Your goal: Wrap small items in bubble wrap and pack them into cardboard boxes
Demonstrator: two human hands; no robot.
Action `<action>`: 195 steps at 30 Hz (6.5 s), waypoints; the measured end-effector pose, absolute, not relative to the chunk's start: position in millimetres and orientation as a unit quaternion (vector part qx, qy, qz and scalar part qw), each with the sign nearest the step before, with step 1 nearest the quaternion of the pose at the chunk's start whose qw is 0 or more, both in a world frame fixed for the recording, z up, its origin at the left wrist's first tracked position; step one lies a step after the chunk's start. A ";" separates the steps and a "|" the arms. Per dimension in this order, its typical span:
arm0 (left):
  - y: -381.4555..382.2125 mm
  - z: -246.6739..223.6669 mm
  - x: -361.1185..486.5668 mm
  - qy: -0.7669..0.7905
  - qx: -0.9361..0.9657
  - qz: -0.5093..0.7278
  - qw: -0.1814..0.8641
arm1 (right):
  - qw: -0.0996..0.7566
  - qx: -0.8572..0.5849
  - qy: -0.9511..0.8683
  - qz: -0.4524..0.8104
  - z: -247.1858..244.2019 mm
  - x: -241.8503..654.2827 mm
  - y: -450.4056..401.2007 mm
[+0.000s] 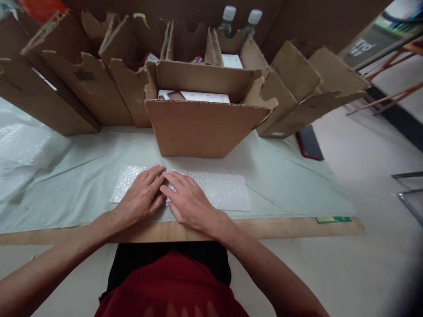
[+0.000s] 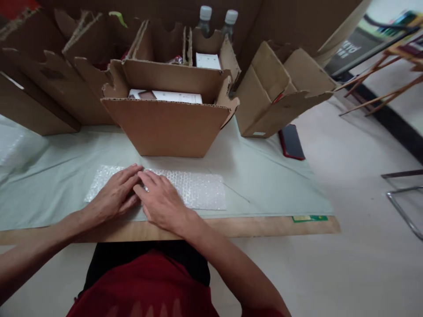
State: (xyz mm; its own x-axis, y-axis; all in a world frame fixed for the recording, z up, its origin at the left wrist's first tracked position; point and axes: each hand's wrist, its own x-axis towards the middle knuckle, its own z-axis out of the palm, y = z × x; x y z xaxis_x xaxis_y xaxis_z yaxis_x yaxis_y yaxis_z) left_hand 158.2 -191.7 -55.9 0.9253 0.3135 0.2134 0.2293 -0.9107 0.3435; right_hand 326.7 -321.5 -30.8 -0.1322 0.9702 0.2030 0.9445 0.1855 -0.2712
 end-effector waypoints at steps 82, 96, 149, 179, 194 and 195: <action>-222.9 -47.5 83.4 0.475 0.762 0.284 0.336 | 0.548 -0.529 -0.174 0.624 -37.2 267.3 -342.0; -231.2 -36.5 78.9 0.497 0.673 0.290 0.465 | 0.507 -0.543 -0.222 0.632 -46.4 260.3 -340.5; -253.5 -38.5 59.9 0.300 0.873 0.279 0.264 | 0.291 -0.565 -0.757 0.150 -34.5 279.4 -326.1; -235.7 -49.2 84.4 0.438 0.836 0.250 0.216 | 0.331 -0.655 -0.679 -0.016 -52.0 285.1 -324.2; -238.0 -43.5 71.9 0.321 0.845 0.306 0.297 | 0.314 -0.590 -0.731 0.138 -38.4 292.7 -311.9; -236.2 -44.6 73.2 0.331 0.844 0.307 0.290 | 0.314 -0.600 -0.725 0.130 -38.9 292.9 -311.8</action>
